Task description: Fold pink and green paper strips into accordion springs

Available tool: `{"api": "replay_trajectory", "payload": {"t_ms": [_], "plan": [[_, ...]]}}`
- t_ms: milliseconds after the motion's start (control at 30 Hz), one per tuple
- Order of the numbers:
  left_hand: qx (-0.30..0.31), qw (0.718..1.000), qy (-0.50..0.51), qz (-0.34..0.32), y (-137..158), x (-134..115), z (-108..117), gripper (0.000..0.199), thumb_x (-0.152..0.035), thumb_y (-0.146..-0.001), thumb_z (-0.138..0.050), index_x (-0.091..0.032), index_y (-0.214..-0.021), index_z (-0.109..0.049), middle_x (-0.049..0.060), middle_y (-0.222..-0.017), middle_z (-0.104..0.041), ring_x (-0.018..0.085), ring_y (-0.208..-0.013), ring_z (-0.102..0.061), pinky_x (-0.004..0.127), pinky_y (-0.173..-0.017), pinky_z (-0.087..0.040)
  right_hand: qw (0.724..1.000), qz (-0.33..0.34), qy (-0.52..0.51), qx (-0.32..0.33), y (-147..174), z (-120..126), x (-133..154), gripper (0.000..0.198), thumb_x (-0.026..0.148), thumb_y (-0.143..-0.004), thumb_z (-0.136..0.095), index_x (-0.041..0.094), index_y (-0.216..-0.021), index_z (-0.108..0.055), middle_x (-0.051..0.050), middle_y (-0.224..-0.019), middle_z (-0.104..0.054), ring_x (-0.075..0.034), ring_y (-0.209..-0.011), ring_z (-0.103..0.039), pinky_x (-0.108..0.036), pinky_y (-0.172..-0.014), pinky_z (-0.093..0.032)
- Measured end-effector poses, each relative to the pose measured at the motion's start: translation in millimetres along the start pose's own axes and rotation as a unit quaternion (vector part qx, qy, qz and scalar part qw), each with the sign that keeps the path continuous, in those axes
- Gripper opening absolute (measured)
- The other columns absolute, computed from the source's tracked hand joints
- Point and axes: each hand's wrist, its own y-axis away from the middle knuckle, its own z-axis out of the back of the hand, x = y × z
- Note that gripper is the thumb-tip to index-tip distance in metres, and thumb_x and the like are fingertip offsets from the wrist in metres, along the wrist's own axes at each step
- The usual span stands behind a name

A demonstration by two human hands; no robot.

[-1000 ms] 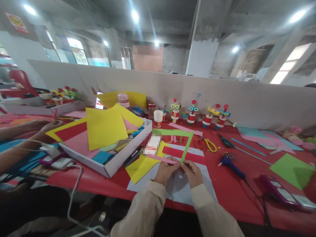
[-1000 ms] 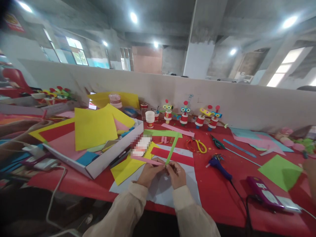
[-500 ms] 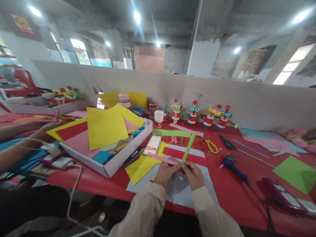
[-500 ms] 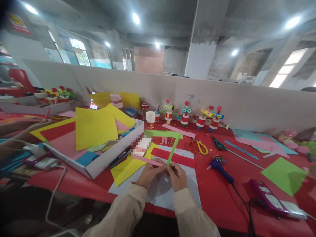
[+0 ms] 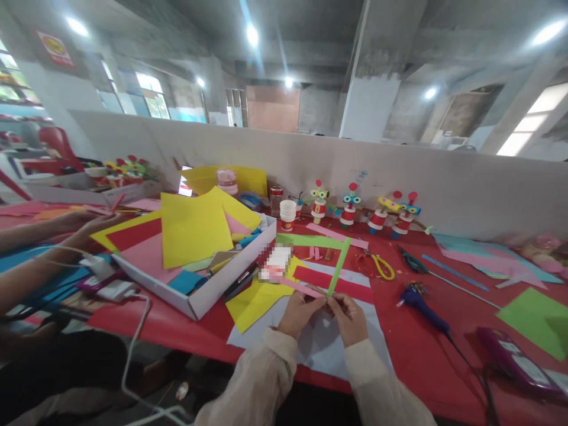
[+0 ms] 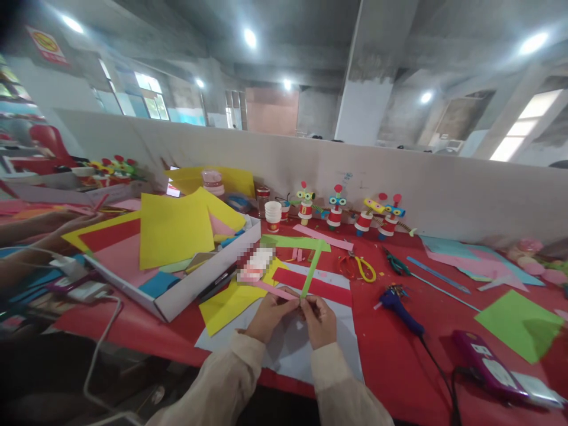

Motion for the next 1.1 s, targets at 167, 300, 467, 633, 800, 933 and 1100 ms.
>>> {"api": "replay_trajectory", "payload": {"t_ms": [167,300,467,633,800,933,1100], "plan": [[-0.038,0.999,0.016,-0.011,-8.2,7.0,0.6,0.015,-0.022,-0.057,-0.073,-0.011,-0.063,-0.063,0.004,-0.055,-0.06,0.015,-0.055,-0.056,0.028,-0.055,-0.044,0.999,-0.02,0.003,0.04,2.5,-1.7,19.8,0.03,0.047,-0.071,-0.062,0.018,-0.08,-0.063,-0.004,-0.067,-0.066,-0.018,-0.058,-0.059,-0.029,-0.054,-0.048],[-0.095,0.993,0.045,-0.052,-24.7,1.5,-17.8,0.013,-0.021,-0.059,-0.069,-0.012,-0.065,-0.063,0.002,-0.058,-0.059,0.012,-0.055,-0.053,0.025,-0.053,-0.042,0.998,-0.01,0.009,0.062,-14.9,0.7,46.0,0.031,0.044,-0.071,-0.063,0.018,-0.088,-0.062,-0.006,-0.079,-0.067,-0.018,-0.063,-0.061,-0.029,-0.057,-0.05],[-0.075,0.995,0.021,-0.06,-58.4,-11.8,-40.6,0.01,-0.023,-0.063,-0.063,-0.014,-0.064,-0.058,-0.001,-0.052,-0.055,0.013,-0.049,-0.052,0.027,-0.052,-0.044,0.999,0.042,0.007,0.002,-58.6,9.7,45.0,0.027,0.044,-0.07,-0.064,0.018,-0.076,-0.06,-0.002,-0.064,-0.063,-0.015,-0.055,-0.056,-0.027,-0.052,-0.046],[-0.088,0.991,-0.06,-0.078,-84.9,-15.2,-33.5,0.006,-0.013,-0.058,-0.062,-0.017,-0.061,-0.059,-0.002,-0.051,-0.055,0.014,-0.052,-0.053,0.026,-0.052,-0.043,0.998,0.058,-0.016,-0.011,-88.6,9.4,19.0,0.025,0.041,-0.067,-0.067,0.018,-0.073,-0.06,0.001,-0.056,-0.058,-0.013,-0.051,-0.052,-0.025,-0.049,-0.042],[-0.07,0.99,-0.099,-0.075,-96.4,-5.9,-22.1,0.007,-0.012,-0.062,-0.058,-0.019,-0.062,-0.059,-0.002,-0.052,-0.057,0.014,-0.051,-0.054,0.028,-0.054,-0.045,0.997,0.03,-0.069,0.021,-97.9,5.4,-0.3,0.025,0.041,-0.071,-0.063,0.018,-0.082,-0.059,0.0,-0.067,-0.062,-0.015,-0.057,-0.054,-0.026,-0.054,-0.043],[-0.091,0.988,-0.101,-0.074,-100.0,2.5,-19.5,0.004,-0.013,-0.063,-0.059,-0.017,-0.063,-0.06,0.0,-0.057,-0.059,0.015,-0.057,-0.056,0.027,-0.057,-0.045,0.999,0.044,0.003,0.012,-100.9,9.5,-9.6,0.021,0.038,-0.071,-0.064,0.019,-0.069,-0.057,0.001,-0.06,-0.058,-0.014,-0.057,-0.051,-0.026,-0.057,-0.043],[-0.091,0.99,-0.096,-0.056,-105.9,10.2,-18.1,0.003,-0.015,-0.064,-0.06,-0.016,-0.065,-0.062,0.001,-0.062,-0.06,0.014,-0.06,-0.055,0.026,-0.059,-0.045,0.999,0.027,-0.015,-0.011,-100.3,5.5,-14.8,0.02,0.039,-0.075,-0.061,0.02,-0.074,-0.056,0.001,-0.063,-0.056,-0.015,-0.06,-0.051,-0.026,-0.058,-0.044]]}}
